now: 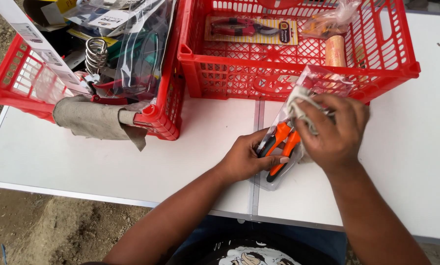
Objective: The person wipes the plastic packaging of a pair of pliers with a cloth and handles the pliers within their tray.
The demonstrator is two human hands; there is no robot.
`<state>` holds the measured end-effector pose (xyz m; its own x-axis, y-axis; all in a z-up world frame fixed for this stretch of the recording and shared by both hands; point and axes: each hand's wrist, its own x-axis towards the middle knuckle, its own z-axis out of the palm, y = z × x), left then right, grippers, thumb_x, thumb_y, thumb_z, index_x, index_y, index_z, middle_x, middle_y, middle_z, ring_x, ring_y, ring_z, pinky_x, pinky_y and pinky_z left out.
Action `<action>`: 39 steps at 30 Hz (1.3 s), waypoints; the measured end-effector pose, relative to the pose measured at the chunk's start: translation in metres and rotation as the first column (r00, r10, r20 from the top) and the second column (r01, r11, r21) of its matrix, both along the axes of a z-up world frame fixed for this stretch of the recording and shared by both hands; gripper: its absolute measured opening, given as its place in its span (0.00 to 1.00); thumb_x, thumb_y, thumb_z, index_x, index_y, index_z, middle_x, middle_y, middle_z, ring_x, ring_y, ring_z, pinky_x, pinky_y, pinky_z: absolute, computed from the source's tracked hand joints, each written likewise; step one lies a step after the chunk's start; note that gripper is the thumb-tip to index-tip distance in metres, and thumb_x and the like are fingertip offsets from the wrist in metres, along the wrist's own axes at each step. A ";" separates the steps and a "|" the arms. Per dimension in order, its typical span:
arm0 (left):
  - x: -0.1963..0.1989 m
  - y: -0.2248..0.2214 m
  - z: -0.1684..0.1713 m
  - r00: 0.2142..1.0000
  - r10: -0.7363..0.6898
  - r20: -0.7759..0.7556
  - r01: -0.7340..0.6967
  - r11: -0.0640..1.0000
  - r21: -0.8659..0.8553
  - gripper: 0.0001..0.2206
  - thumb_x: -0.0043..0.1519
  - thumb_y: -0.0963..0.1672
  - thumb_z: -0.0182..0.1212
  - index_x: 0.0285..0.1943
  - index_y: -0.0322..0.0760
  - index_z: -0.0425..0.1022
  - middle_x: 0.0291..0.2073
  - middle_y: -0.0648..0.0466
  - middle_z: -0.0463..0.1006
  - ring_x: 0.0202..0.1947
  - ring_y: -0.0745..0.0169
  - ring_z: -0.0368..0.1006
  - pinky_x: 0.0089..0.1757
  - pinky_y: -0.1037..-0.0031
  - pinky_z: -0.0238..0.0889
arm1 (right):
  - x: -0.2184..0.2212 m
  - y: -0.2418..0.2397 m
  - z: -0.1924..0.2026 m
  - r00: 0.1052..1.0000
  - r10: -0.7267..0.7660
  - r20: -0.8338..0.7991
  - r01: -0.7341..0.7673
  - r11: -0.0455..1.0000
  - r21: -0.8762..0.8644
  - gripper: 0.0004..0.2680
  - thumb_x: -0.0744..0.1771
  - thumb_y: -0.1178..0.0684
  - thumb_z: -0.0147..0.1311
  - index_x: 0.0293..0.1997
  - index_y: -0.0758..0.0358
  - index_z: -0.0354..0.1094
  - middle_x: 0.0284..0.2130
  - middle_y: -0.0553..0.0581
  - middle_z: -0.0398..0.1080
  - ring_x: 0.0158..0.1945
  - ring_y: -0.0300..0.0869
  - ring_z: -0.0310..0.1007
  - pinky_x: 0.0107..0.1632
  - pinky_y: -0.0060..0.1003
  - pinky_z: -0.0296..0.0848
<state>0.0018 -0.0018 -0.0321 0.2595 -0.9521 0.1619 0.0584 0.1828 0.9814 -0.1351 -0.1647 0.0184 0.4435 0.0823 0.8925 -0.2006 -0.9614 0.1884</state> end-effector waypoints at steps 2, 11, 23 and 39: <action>0.002 0.003 0.020 0.999 -0.032 0.016 0.030 0.992 0.126 0.27 0.55 0.43 0.74 0.65 0.35 0.74 0.38 0.51 0.79 0.30 0.69 0.72 0.32 0.78 0.74 | -0.006 0.002 0.015 0.994 -0.106 0.007 0.106 0.994 0.038 0.07 0.67 0.61 0.69 0.50 0.63 0.82 0.46 0.61 0.73 0.43 0.52 0.68 0.49 0.48 0.66; 0.004 0.002 0.037 0.998 -0.004 -0.059 0.019 0.964 0.266 0.29 0.53 0.44 0.72 0.67 0.39 0.72 0.50 0.54 0.82 0.41 0.72 0.77 0.39 0.79 0.78 | -0.033 0.000 0.017 0.982 -0.083 -0.172 0.110 0.982 0.151 0.07 0.68 0.63 0.71 0.48 0.68 0.78 0.45 0.64 0.73 0.45 0.53 0.68 0.52 0.48 0.64; 0.009 -0.004 0.010 0.997 0.056 -0.050 -0.046 0.985 0.169 0.21 0.55 0.42 0.72 0.58 0.37 0.76 0.41 0.56 0.82 0.39 0.71 0.75 0.40 0.78 0.73 | -0.032 0.029 0.028 0.853 0.263 -0.452 -0.077 0.918 0.389 0.08 0.63 0.58 0.68 0.44 0.60 0.76 0.41 0.55 0.75 0.44 0.46 0.74 0.51 0.41 0.71; 0.011 -0.001 0.019 0.955 0.071 -0.289 -0.005 0.975 0.223 0.21 0.69 0.54 0.47 0.48 0.33 0.74 0.43 0.46 0.81 0.22 0.54 0.76 0.25 0.72 0.72 | -0.036 0.046 0.026 0.798 0.158 -0.582 -0.074 0.983 0.167 0.07 0.65 0.52 0.64 0.47 0.55 0.77 0.44 0.51 0.77 0.46 0.41 0.78 0.44 0.37 0.74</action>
